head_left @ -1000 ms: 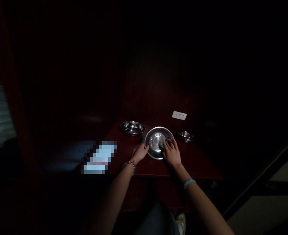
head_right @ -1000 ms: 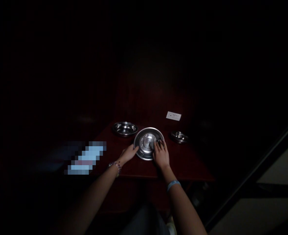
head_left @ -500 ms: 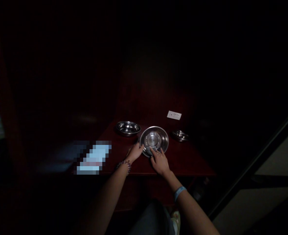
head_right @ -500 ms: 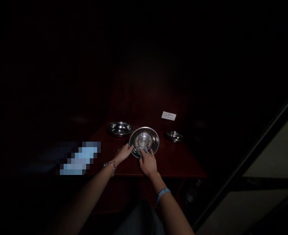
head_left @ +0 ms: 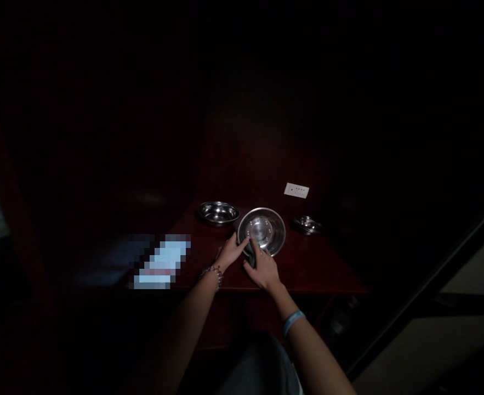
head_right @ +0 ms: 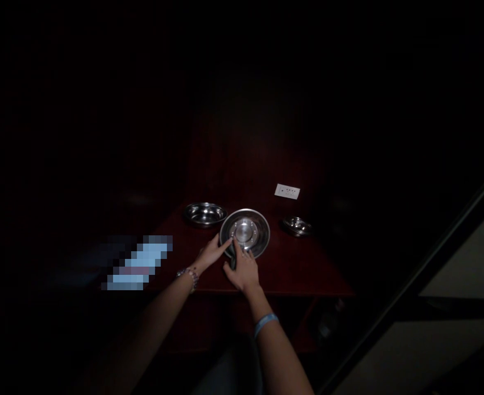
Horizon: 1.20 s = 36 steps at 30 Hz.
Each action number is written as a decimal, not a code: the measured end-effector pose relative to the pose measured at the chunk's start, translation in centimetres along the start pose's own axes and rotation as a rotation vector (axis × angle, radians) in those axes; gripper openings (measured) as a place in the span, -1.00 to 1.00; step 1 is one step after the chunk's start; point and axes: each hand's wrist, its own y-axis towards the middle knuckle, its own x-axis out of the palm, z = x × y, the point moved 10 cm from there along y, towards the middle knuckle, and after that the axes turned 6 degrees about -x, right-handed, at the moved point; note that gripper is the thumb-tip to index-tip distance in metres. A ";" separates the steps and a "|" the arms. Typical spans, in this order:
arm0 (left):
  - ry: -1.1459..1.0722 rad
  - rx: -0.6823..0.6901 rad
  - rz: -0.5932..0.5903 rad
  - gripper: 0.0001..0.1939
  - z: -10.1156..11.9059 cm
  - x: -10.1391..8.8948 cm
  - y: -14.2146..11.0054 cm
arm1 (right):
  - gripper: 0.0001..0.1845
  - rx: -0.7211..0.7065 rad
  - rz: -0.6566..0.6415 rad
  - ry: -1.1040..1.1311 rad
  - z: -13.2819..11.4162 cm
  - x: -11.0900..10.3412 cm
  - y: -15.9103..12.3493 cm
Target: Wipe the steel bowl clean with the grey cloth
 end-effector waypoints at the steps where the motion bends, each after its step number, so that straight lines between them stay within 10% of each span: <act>1: 0.006 -0.002 0.006 -0.48 -0.1 0.0 0.0 | -0.12 -0.013 -0.008 0.025 0.0 0.2 0.0; 36: 0.067 0.018 0.003 -0.45 -0.1 0.1 0.2 | -0.44 0.025 -0.072 -0.140 4.2 -0.5 -1.0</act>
